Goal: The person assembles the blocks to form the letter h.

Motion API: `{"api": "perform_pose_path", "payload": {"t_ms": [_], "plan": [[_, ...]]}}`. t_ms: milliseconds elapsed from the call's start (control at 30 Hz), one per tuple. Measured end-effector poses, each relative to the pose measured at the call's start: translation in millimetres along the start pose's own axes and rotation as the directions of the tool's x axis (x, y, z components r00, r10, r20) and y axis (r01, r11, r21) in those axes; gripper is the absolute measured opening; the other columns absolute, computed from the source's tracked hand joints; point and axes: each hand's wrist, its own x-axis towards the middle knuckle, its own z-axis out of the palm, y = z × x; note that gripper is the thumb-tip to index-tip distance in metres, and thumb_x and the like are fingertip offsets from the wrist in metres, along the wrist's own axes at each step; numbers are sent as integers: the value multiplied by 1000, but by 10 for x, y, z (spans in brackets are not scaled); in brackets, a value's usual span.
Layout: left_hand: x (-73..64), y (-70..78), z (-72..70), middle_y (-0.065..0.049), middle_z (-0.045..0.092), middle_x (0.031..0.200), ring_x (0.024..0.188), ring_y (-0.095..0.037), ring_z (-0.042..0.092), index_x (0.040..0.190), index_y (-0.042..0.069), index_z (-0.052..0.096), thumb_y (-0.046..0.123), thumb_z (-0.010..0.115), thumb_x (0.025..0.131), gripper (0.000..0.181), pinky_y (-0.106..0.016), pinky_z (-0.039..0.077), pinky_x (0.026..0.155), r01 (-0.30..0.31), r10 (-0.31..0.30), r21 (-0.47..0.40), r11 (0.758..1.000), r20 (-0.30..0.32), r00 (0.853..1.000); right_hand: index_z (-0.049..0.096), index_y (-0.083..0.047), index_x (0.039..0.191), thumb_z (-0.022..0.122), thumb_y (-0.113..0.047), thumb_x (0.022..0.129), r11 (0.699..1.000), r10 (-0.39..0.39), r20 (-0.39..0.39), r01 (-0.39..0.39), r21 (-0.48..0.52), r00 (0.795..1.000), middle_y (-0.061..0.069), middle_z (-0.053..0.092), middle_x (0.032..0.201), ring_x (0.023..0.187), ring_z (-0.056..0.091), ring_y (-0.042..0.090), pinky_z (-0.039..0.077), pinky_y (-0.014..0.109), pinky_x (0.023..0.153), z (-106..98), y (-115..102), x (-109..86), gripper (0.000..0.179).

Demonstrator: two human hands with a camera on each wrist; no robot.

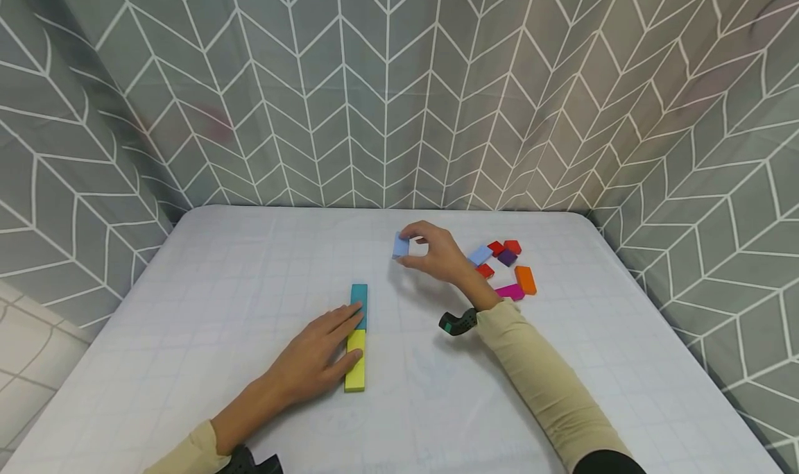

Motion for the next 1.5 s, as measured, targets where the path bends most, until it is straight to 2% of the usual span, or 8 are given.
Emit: {"api": "perform_pose_path", "payload": {"t_ms": [300,467,900,1500], "plan": [[17,14,-10,-3,39,164,149,-23,37,155,7,50,43,61,104,63,-47,34,118,13,-13,-3,1000,33,999,69,0,121,85,-8,87,1000,-5,42,5,21,999,12,67,125,115,64,31,53,51,100,181,-31,46,38],[9,22,-24,-2,38,165,148,-23,38,155,7,49,44,61,104,64,-47,35,118,25,-25,-1,1000,40,999,69,0,122,85,-9,87,1000,-7,59,6,10,998,12,67,126,115,64,28,54,47,100,261,-72,77,39],[-30,22,-14,-3,40,163,147,-24,41,154,7,52,43,63,103,63,-47,37,117,7,-7,8,1000,17,1000,67,0,124,83,-11,89,1000,-4,126,5,-5,992,12,66,130,119,62,26,52,38,102,492,-151,118,39],[-28,12,-13,-6,42,162,146,-26,42,153,4,51,40,64,103,63,-48,36,117,-19,19,-15,1000,-11,1000,69,-2,122,83,-18,91,998,-7,200,18,-54,980,9,67,126,117,61,24,49,32,103,672,-146,148,38]]}}
